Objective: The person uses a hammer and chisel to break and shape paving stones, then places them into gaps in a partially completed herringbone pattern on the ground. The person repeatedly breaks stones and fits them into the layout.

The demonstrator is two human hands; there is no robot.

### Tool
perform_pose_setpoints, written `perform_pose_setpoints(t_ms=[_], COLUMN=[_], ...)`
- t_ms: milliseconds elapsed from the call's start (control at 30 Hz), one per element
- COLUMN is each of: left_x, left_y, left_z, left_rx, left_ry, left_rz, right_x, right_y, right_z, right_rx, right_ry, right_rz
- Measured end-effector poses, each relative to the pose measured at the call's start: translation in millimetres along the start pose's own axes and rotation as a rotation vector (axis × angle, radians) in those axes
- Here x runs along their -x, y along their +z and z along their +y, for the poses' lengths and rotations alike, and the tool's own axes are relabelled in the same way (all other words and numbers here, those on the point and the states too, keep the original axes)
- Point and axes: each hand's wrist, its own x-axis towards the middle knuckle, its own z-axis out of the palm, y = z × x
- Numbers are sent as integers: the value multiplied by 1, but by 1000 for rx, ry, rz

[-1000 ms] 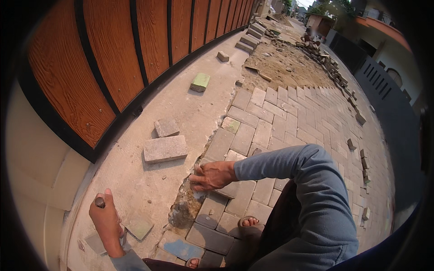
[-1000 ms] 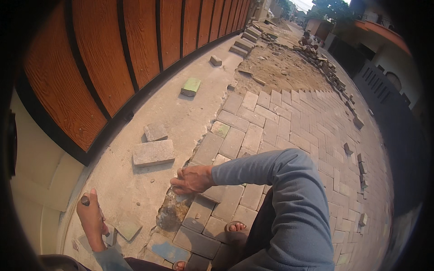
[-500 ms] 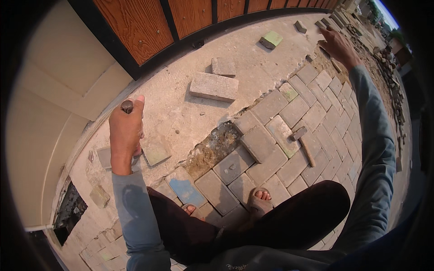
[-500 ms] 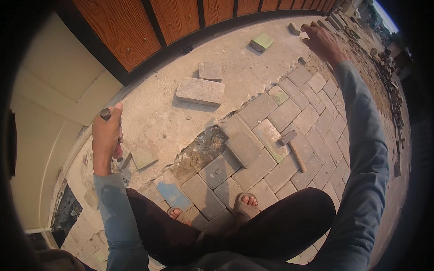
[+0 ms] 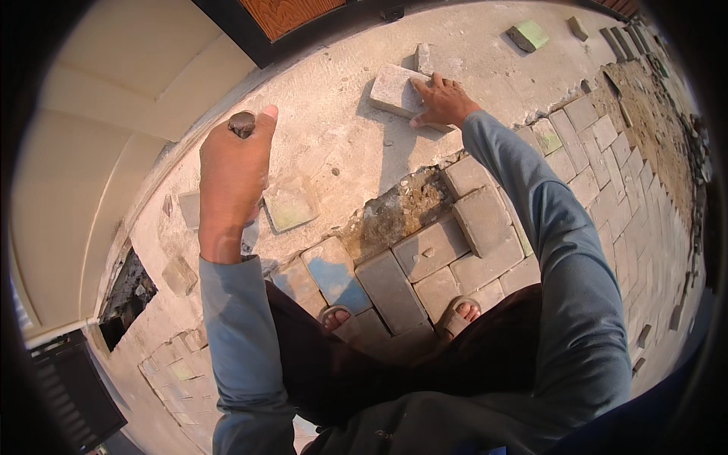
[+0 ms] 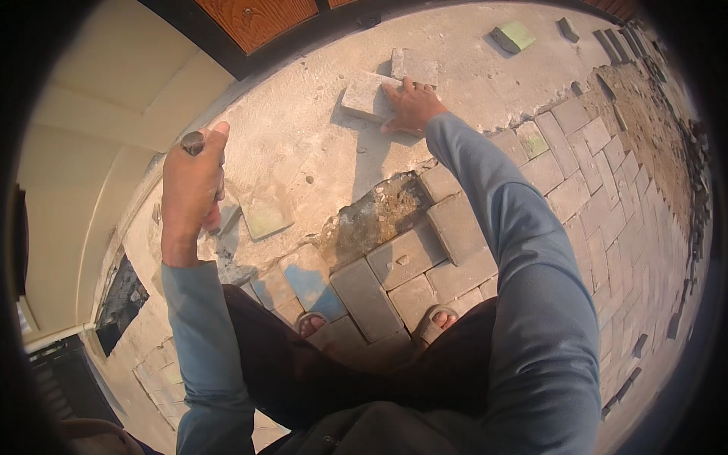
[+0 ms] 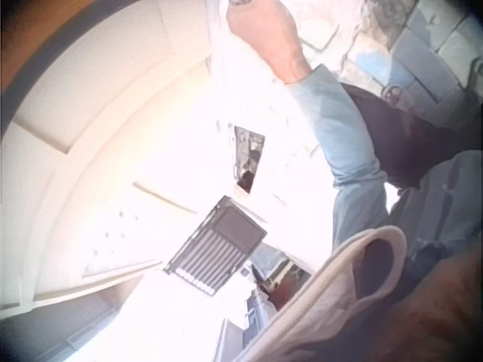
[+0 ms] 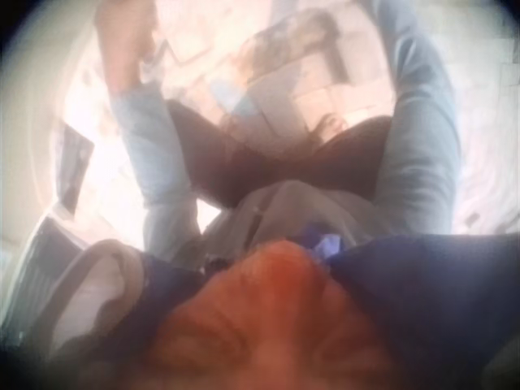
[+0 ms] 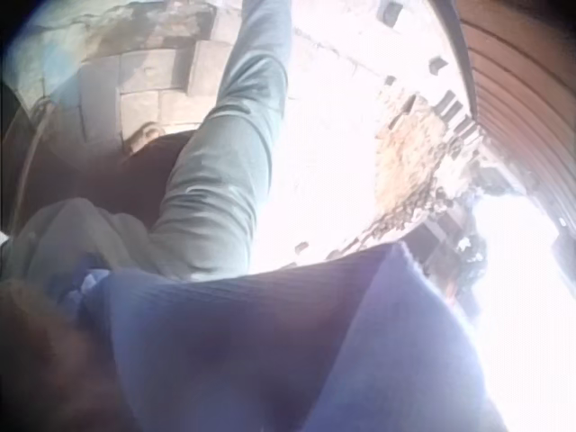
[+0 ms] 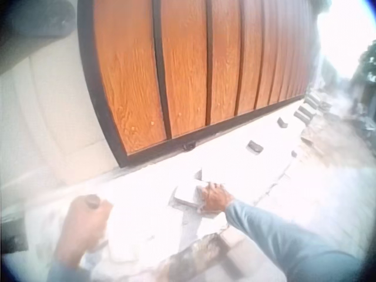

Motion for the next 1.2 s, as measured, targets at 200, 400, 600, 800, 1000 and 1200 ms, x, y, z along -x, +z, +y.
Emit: perform_pose_setpoints(t_ms=[200, 400, 600, 800, 1000, 1200], left_x=[-15, -12, -12, -9, -10, -5], left_y=[3, -12, -19, -21, -22, -21], left_z=[-16, -16, -17, -25, -33, -22], left_rx=[-92, -52, -46, -49, -31, -65], left_ry=[-4, -72, -105, -49, -17, -4], left_rz=[-69, -58, -65, -72, -69, -112], right_x=[-10, 55, 131, 117, 121, 129], right_y=[23, 25, 119, 119, 101, 105], right_z=[-19, -75, -137, -83, -68, -141], right_rx=[202, -46, -944, -557, 163, -404], right_ry=[40, -407, -363, -317, -307, -441], right_rz=[152, -25, -853, -520, -506, -382])
